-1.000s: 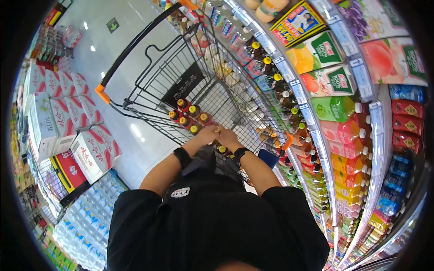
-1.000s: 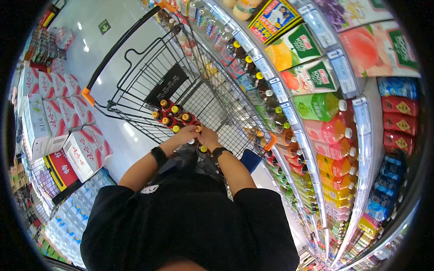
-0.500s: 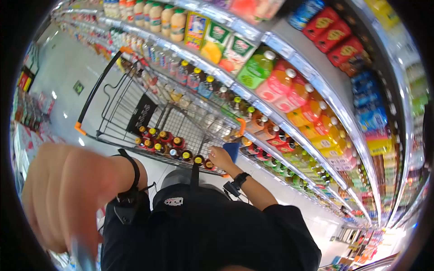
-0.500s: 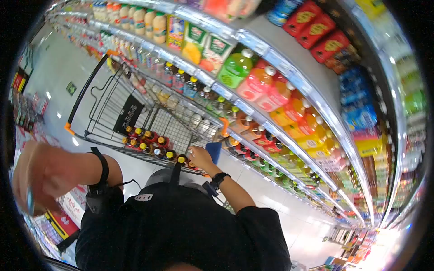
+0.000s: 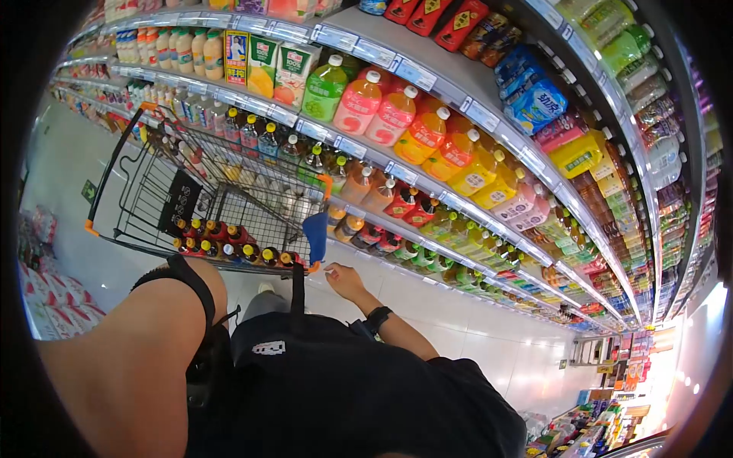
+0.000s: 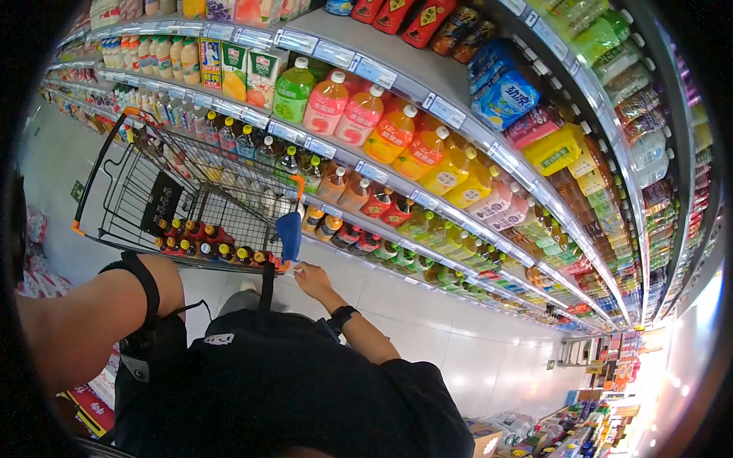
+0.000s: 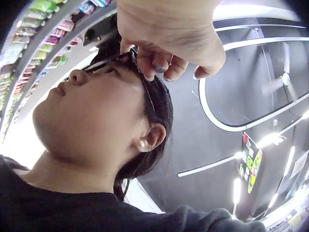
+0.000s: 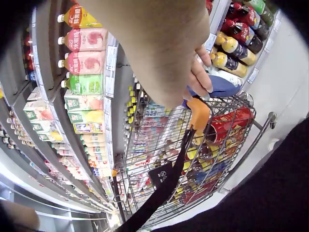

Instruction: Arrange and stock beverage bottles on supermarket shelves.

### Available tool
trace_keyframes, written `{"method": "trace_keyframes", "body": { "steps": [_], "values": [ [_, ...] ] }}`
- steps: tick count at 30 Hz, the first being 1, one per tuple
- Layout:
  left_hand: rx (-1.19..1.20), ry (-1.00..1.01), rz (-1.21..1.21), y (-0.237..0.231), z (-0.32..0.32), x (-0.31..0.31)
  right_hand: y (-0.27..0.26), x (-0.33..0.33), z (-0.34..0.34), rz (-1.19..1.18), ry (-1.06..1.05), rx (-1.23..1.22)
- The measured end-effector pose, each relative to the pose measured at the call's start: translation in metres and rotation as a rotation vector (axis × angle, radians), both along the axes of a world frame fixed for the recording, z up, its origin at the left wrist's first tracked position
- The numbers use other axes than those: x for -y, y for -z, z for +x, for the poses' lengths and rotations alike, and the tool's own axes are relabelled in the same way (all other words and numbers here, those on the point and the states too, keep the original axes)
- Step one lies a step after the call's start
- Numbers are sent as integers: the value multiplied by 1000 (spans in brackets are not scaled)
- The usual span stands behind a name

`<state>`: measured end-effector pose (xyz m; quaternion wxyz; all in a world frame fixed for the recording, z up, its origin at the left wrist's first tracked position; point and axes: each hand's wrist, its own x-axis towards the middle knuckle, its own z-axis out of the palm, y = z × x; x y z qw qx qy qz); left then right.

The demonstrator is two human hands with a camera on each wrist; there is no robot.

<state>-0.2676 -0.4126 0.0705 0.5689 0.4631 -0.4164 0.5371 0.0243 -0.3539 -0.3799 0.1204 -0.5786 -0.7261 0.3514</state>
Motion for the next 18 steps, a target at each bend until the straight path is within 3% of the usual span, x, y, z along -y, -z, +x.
{"method": "trace_keyframes", "body": {
  "steps": [18],
  "values": [
    [-93, 119, 59, -17, -34, 2, -13, -53, -25, 120, -4, -40]
  ]
}}
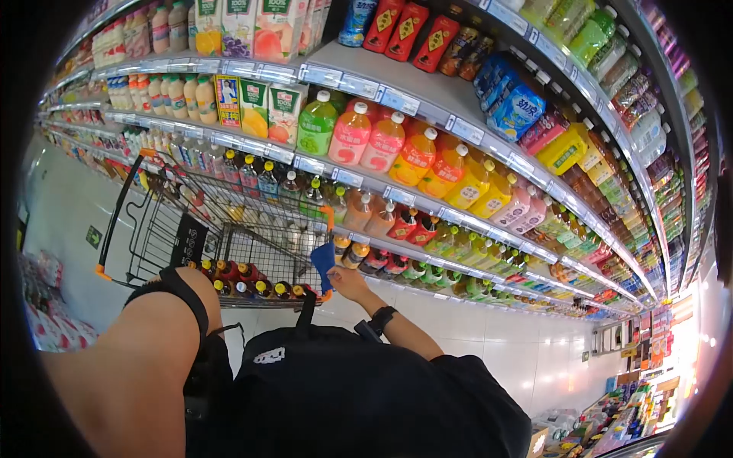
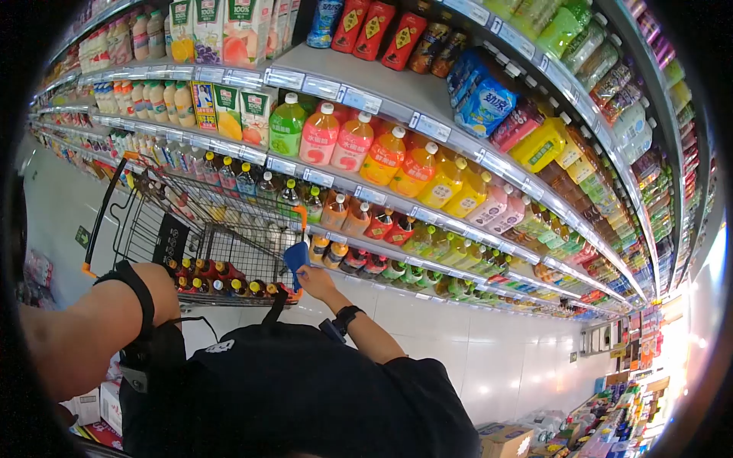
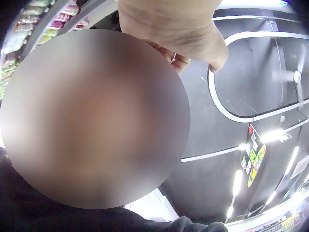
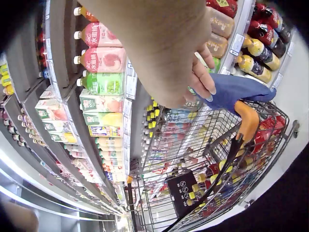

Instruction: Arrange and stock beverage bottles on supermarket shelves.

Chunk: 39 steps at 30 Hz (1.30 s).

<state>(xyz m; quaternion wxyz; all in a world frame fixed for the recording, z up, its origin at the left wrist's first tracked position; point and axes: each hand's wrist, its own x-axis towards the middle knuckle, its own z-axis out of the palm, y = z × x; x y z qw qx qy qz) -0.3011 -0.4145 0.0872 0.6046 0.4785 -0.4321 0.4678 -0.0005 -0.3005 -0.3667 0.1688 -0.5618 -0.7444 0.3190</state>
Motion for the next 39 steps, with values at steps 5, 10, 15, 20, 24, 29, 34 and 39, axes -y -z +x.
{"method": "trace_keyframes", "body": {
  "steps": [5, 10, 15, 20, 24, 29, 34, 39],
  "values": [
    [-17, 11, 16, 0, -20, -8, -13, -35, -21, 122, -149, 86],
    [-12, 40, 31, 3, -42, -17, -60, -73, -32, 212, -179, -44],
    [6, 61, 10, 3, -54, -27, -131, -97, -39, 192, -196, -118],
    [-29, 126, 50, -5, -49, -46, -203, -120, -34, 172, -326, -184],
    [-52, 181, 72, -18, -38, -71, -258, -133, -27, 257, -382, -199],
    [-60, 258, 47, -36, -14, -107, -305, -163, -4, 216, -447, -258],
    [-36, 239, -59, -33, 43, -173, -362, -200, 20, 507, -485, -292],
    [-387, -370, -344, 5, 108, -294, -422, -294, 79, 696, 44, -394]
  ]
}}
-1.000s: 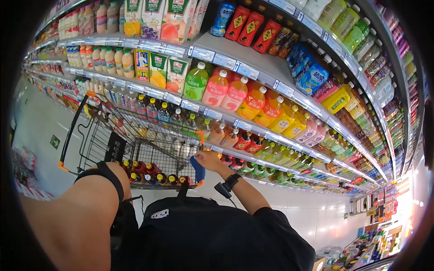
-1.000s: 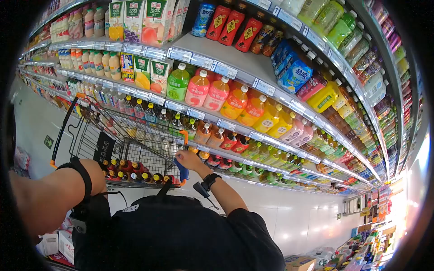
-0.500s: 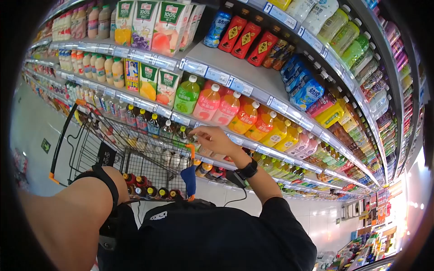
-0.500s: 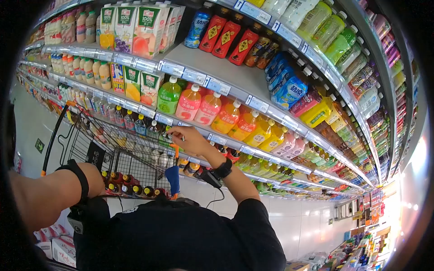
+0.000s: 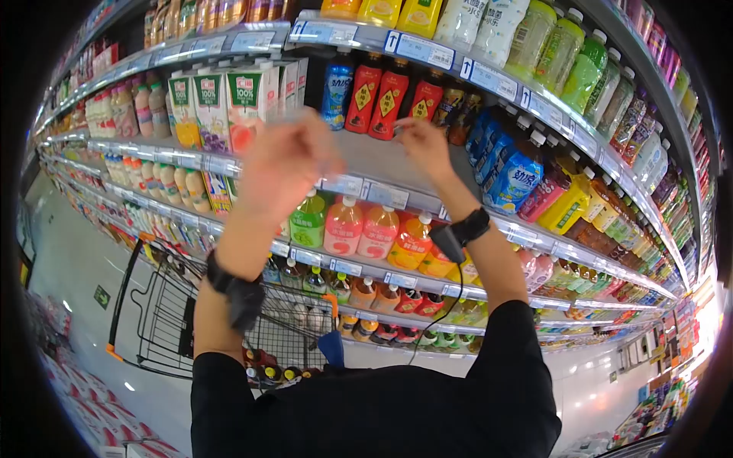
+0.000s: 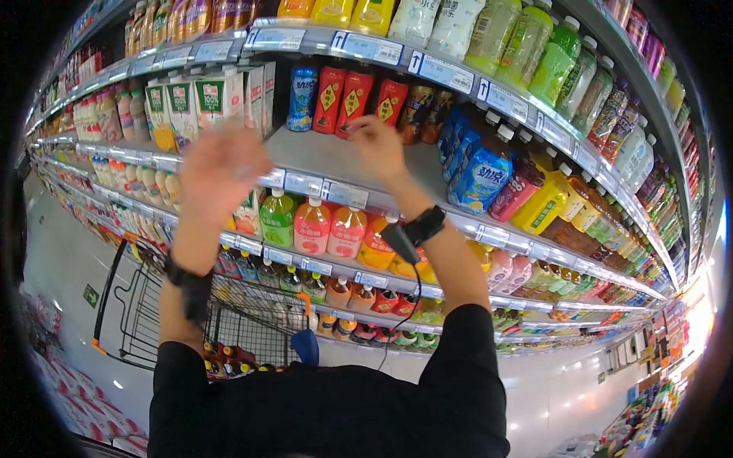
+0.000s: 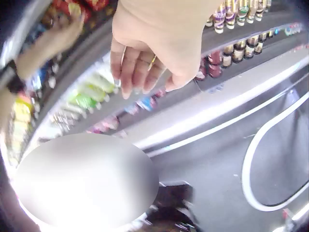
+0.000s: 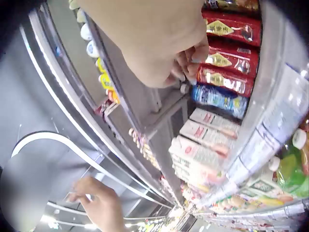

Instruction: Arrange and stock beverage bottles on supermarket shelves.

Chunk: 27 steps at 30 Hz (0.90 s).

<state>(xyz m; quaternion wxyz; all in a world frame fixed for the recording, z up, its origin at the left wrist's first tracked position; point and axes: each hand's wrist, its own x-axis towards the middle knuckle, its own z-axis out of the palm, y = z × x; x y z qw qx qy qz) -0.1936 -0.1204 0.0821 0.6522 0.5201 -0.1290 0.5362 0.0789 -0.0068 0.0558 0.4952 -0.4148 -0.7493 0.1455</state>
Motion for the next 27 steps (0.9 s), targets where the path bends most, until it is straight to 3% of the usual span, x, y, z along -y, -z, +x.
{"method": "trace_keyframes", "body": {
  "steps": [3, 7, 8, 12, 15, 17, 23, 27],
  "values": [
    [-363, -363, -49, 29, 46, -69, -11, -72, 38, 46, 350, -165],
    [-507, -743, 76, 69, 100, -142, 20, -187, 92, 92, 646, -161],
    [-572, -848, 106, 70, 108, -153, -1, -149, 71, -7, 789, -13],
    [-734, -1150, 173, 73, 122, -183, 2, -157, 69, -136, 689, -58],
    [-794, -1224, 82, 86, 127, -205, -27, -110, 46, -343, 567, -91],
    [-780, -1175, -83, 91, 127, -208, -20, -123, 48, -272, 659, -79],
    [-501, -1263, 102, 96, 118, -199, 3, -155, 50, -118, 821, -85],
    [-702, -1341, 183, 90, 121, -190, -13, -127, 42, -215, 756, -101]
  ]
}}
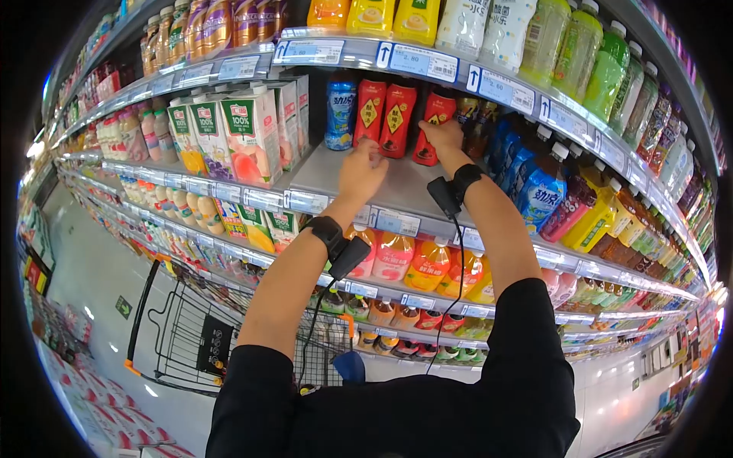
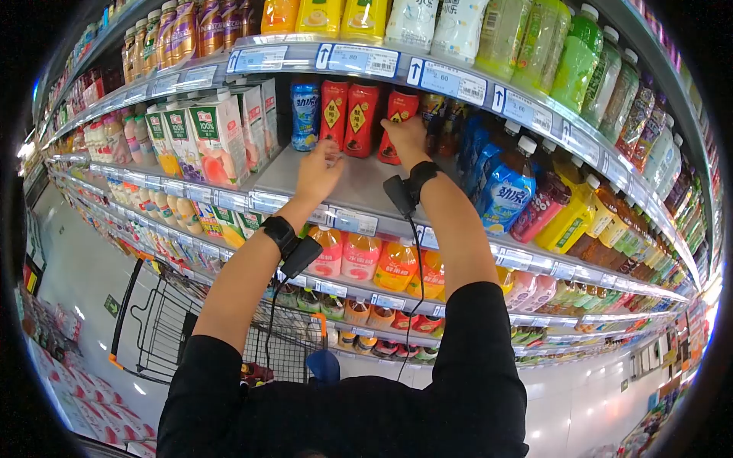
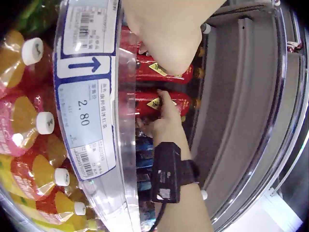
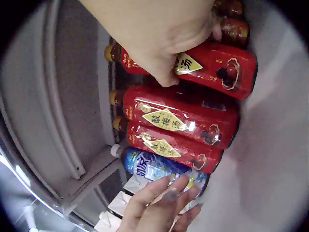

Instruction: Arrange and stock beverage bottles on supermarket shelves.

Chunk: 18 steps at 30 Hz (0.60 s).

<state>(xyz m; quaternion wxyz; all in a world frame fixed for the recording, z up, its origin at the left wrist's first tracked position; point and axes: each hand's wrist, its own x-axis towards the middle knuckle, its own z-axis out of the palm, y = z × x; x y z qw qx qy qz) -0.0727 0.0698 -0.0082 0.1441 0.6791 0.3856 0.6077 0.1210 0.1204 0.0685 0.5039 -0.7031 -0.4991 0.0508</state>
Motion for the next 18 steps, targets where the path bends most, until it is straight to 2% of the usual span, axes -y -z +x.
{"method": "trace_keyframes", "body": {
  "steps": [1, 4, 5, 9, 11, 12, 14, 18],
  "values": [
    [-28, 0, 4, 0, 2, -1, 2, -3, 0, 31, 34, -7],
    [-128, -35, 14, -1, 6, 2, 10, 7, 9, 80, -96, 45],
    [-163, -54, 17, -3, 7, 5, 10, 14, 10, 85, -135, 133],
    [-87, 66, 175, -6, 6, 17, 12, 68, 6, 311, -300, 434],
    [-29, 162, 243, -14, 3, 32, 15, 91, 4, 282, -291, 528],
    [-67, 161, 309, -18, 3, 41, 13, 106, 0, 270, -289, 578],
    [-144, 149, 435, -24, 0, 69, 9, 142, -10, 405, -319, 649],
    [-81, 135, 468, -51, -4, 136, 8, 186, -26, 604, -436, 737]
  ]
}}
